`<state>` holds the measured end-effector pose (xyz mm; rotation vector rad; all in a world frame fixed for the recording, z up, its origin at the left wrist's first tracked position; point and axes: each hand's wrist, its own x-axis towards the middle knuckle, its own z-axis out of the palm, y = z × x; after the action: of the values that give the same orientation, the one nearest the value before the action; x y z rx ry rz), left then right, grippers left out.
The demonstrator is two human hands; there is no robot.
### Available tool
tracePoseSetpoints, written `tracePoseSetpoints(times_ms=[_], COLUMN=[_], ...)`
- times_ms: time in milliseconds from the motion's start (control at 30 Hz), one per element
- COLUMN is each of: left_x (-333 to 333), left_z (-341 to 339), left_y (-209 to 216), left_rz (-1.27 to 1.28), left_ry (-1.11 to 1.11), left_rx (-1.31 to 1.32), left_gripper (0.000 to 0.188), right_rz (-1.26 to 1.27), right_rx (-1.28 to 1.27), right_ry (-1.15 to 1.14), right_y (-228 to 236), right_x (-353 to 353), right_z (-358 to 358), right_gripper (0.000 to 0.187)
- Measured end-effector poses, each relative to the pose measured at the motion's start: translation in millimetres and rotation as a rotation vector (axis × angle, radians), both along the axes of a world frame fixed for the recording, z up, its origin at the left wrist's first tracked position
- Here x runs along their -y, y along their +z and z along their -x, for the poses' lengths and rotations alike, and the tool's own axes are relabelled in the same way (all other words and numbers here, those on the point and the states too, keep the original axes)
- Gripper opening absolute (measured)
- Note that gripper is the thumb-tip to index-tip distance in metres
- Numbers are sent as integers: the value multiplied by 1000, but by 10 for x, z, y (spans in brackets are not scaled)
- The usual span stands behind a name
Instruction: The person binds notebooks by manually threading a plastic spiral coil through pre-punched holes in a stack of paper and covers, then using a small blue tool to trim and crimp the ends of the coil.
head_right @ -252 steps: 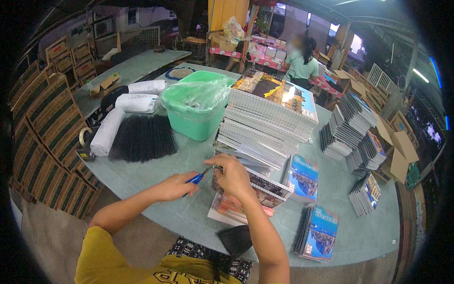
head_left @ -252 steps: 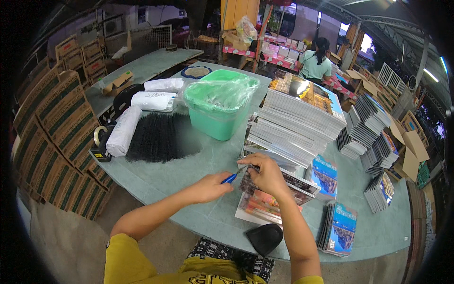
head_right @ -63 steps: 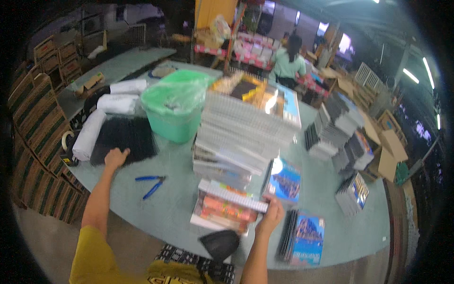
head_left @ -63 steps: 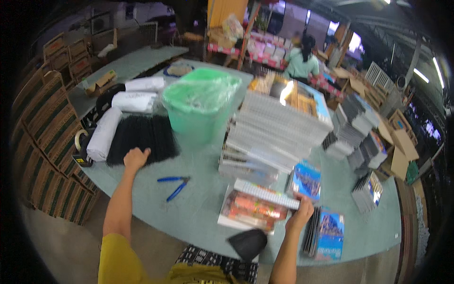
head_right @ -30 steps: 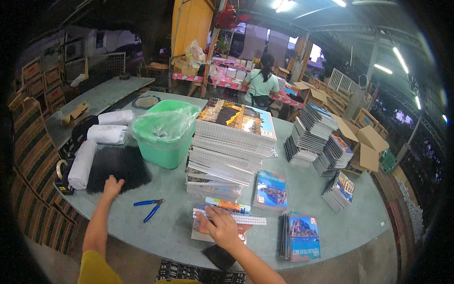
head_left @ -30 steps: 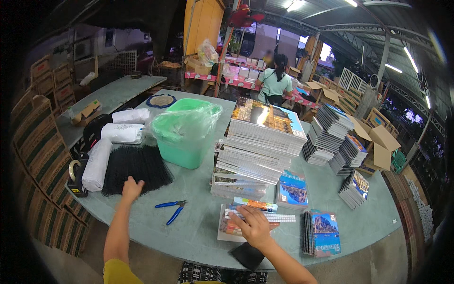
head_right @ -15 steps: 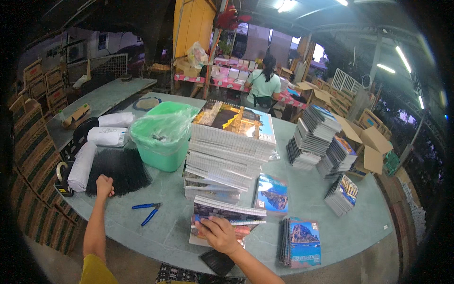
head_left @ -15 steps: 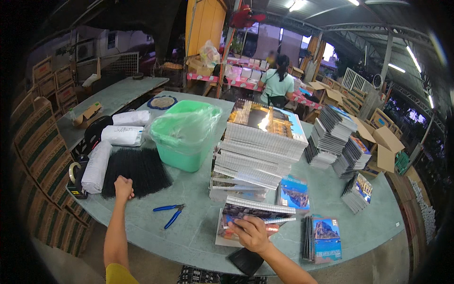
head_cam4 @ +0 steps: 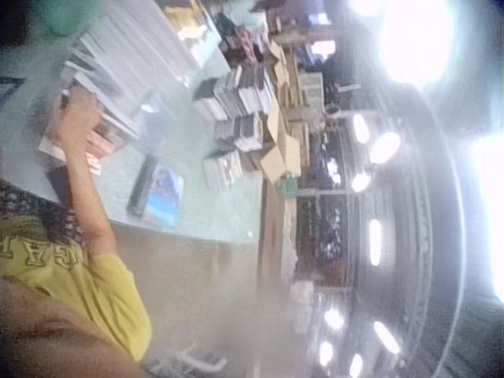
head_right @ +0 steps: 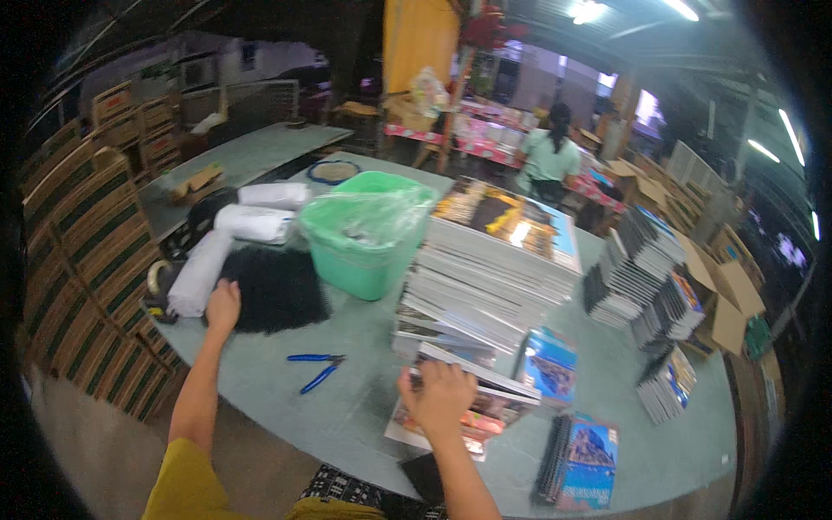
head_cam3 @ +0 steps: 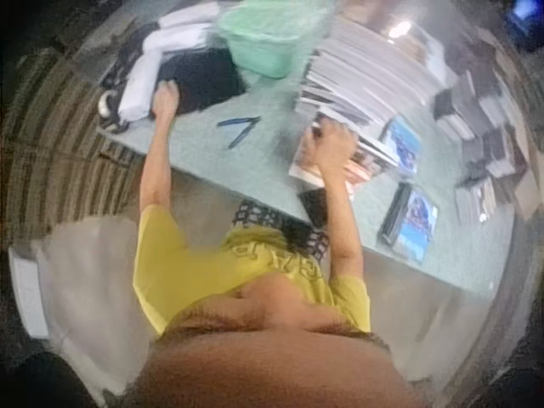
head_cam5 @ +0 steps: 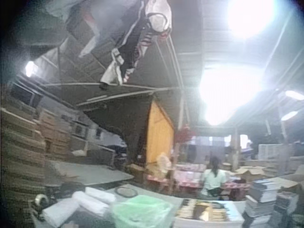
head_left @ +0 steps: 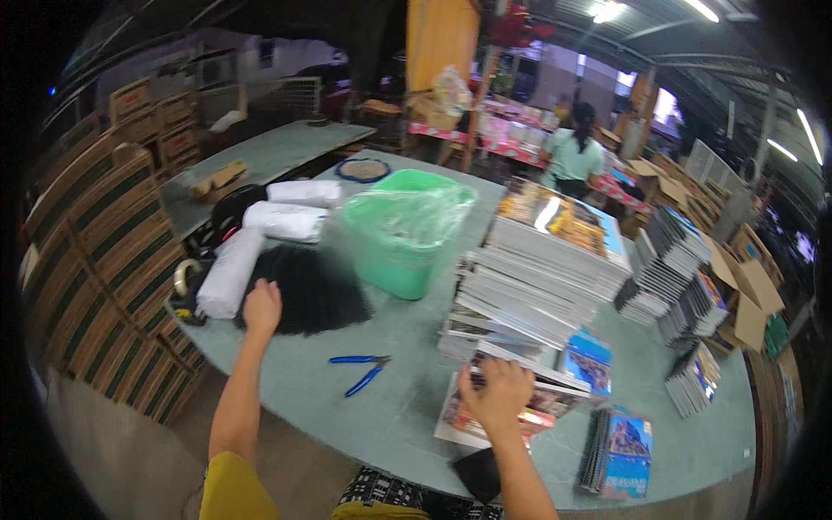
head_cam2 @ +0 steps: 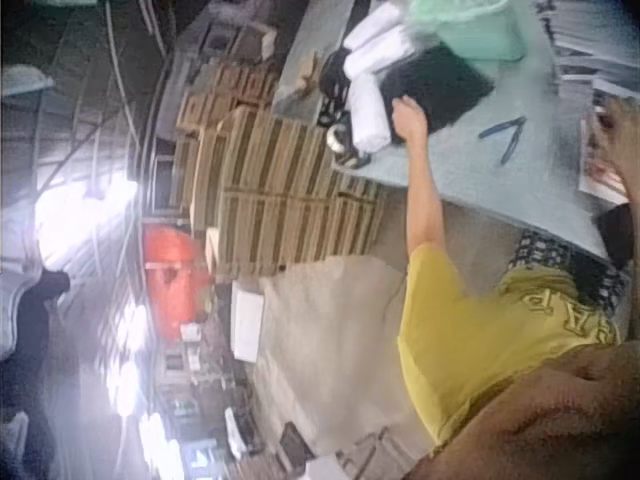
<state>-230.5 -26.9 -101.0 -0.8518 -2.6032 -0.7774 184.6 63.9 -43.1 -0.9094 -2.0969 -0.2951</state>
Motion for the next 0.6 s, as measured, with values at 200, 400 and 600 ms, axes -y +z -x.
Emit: tracePoseSetpoints(times_ms=[200,400,600], left_x=[194,159,-121], left_z=[-121,-997,-2231], left_y=[154,1187,777], left_rz=[-756,-1129,-368], left_ry=[-182,-562,-1068], left_rx=[245,154,198], left_gripper=[16,18,30], right_rz=[41,432,405], right_rx=[-3,-84,-98], right_ry=[109,115,151], right_y=[84,172,199], right_x=[55,-15,4], right_z=[-80,-200,-143], right_gripper=[18,17,13])
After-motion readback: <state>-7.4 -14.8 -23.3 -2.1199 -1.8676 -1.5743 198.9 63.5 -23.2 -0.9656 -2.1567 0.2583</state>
